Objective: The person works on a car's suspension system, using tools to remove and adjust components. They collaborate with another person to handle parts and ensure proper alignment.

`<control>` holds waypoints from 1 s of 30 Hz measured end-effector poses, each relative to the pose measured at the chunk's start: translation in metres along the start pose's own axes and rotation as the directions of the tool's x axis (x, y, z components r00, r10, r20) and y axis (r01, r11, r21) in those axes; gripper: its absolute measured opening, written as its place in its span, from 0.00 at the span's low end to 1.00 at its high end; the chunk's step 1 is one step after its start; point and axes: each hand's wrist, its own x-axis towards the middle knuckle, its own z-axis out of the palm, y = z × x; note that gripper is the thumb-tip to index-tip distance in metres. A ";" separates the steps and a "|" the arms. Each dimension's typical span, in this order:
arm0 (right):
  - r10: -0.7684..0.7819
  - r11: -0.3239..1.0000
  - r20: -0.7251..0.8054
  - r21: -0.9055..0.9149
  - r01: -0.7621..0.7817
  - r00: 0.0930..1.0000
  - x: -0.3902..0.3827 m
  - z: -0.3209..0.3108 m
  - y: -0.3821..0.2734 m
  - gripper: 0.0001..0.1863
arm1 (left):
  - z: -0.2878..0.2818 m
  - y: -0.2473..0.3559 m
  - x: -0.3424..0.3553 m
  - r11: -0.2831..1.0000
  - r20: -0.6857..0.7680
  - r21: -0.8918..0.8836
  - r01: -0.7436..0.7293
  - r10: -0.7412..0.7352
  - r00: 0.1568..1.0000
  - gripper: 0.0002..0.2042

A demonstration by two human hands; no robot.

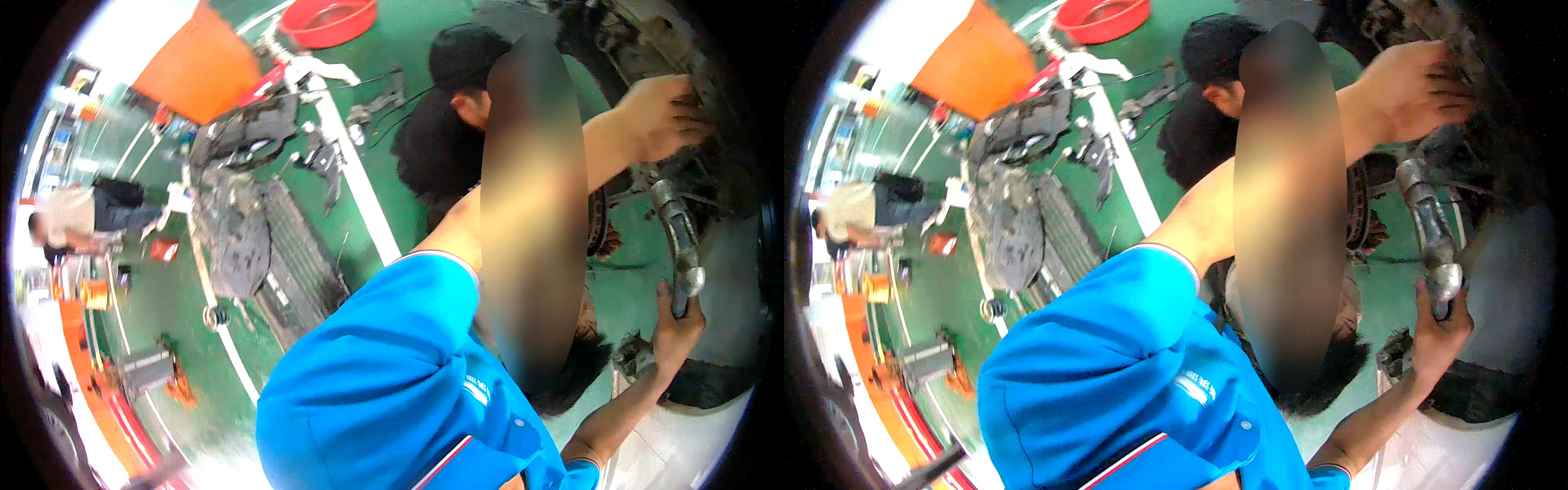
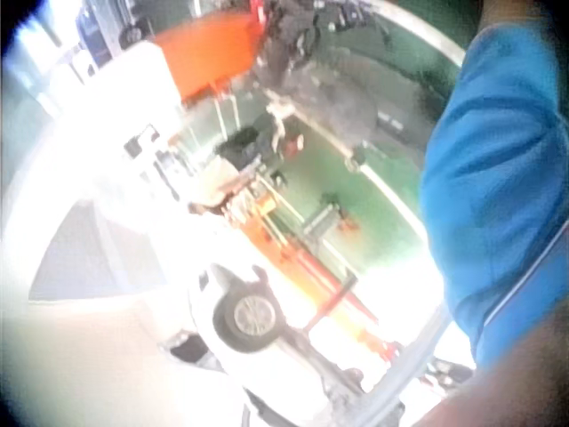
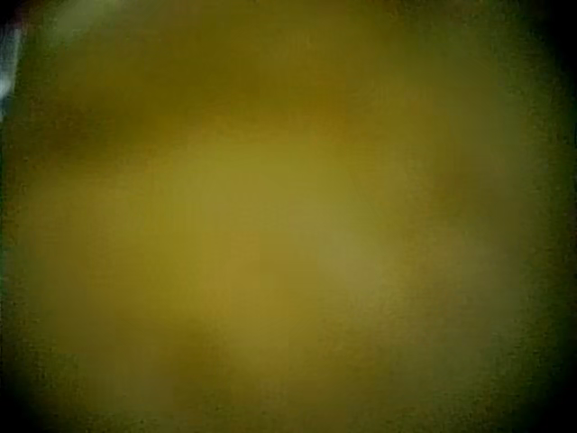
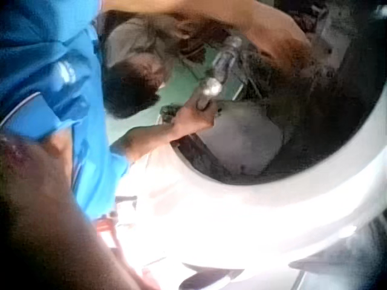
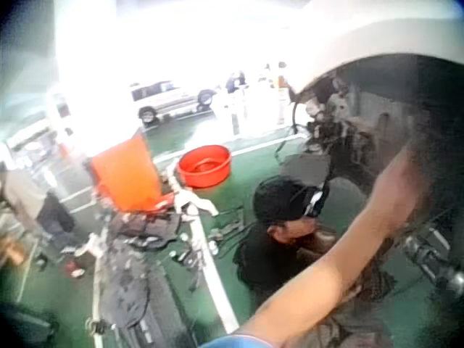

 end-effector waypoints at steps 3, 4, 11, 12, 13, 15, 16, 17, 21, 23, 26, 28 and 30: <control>-0.181 0.979 0.149 -0.063 0.192 0.972 -0.007 -0.013 -0.016 0.15 | -0.071 -0.027 -0.171 0.798 0.029 0.230 -0.557 0.567 0.823 0.27; -0.213 0.967 0.150 -0.110 0.230 0.965 -0.013 -0.015 -0.027 0.15 | -0.054 -0.010 -0.209 0.964 -0.385 0.105 -0.245 0.267 0.884 0.23; -0.289 0.829 0.310 -0.392 0.399 0.905 -0.044 -0.014 -0.123 0.15 | -0.132 -0.064 -0.548 0.869 -0.903 -0.341 0.359 -0.409 0.133 0.14; -0.299 0.783 0.337 -0.448 0.432 0.893 -0.042 -0.006 -0.138 0.15 | -0.138 -0.066 -0.583 0.851 -0.875 -0.407 0.331 -0.468 0.125 0.14; -0.273 0.767 0.367 -0.475 0.431 0.889 -0.044 0.004 -0.153 0.15 | -0.149 -0.067 -0.608 0.763 -0.840 -0.457 0.458 -0.539 0.061 0.13; -0.181 0.790 0.419 -0.476 0.385 0.890 -0.054 0.029 -0.186 0.16 | -0.137 -0.046 -0.626 0.601 -0.862 -0.423 0.678 -0.498 -0.097 0.13; -0.150 0.825 0.468 -0.426 0.371 0.871 -0.057 0.048 -0.206 0.19 | -0.158 -0.024 -0.664 0.600 -0.798 0.153 0.785 -0.394 0.456 0.13; -0.131 0.848 0.517 -0.384 0.366 0.846 -0.061 0.060 -0.230 0.22 | -0.172 -0.003 -0.703 0.620 -0.471 0.618 0.484 -0.200 0.859 0.14; -0.088 0.847 0.776 -0.272 0.458 0.624 -0.085 0.142 -0.238 0.09 | -0.187 0.088 -0.667 -0.415 -0.807 0.591 0.692 -0.321 0.496 0.19; -0.059 0.936 0.732 -0.197 0.293 0.679 -0.148 0.196 -0.206 0.06 | -0.191 0.119 -0.683 0.117 -0.938 0.034 0.993 -0.338 0.072 0.11; 0.239 0.964 0.772 -0.263 -0.045 0.589 -0.240 0.260 -0.155 0.08 | -0.221 0.161 -0.744 0.446 -0.858 -0.320 0.836 -0.510 -0.056 0.17; 0.425 0.901 0.689 -0.385 -0.201 0.587 -0.309 0.285 -0.134 0.10 | -0.232 0.181 -0.746 0.154 -0.926 -0.318 0.936 -0.263 -0.271 0.16; 0.583 0.812 0.619 -0.437 -0.386 0.526 -0.365 0.294 -0.102 0.12 | -0.226 0.182 -0.751 0.066 -0.926 -0.325 0.944 -0.227 -0.302 0.16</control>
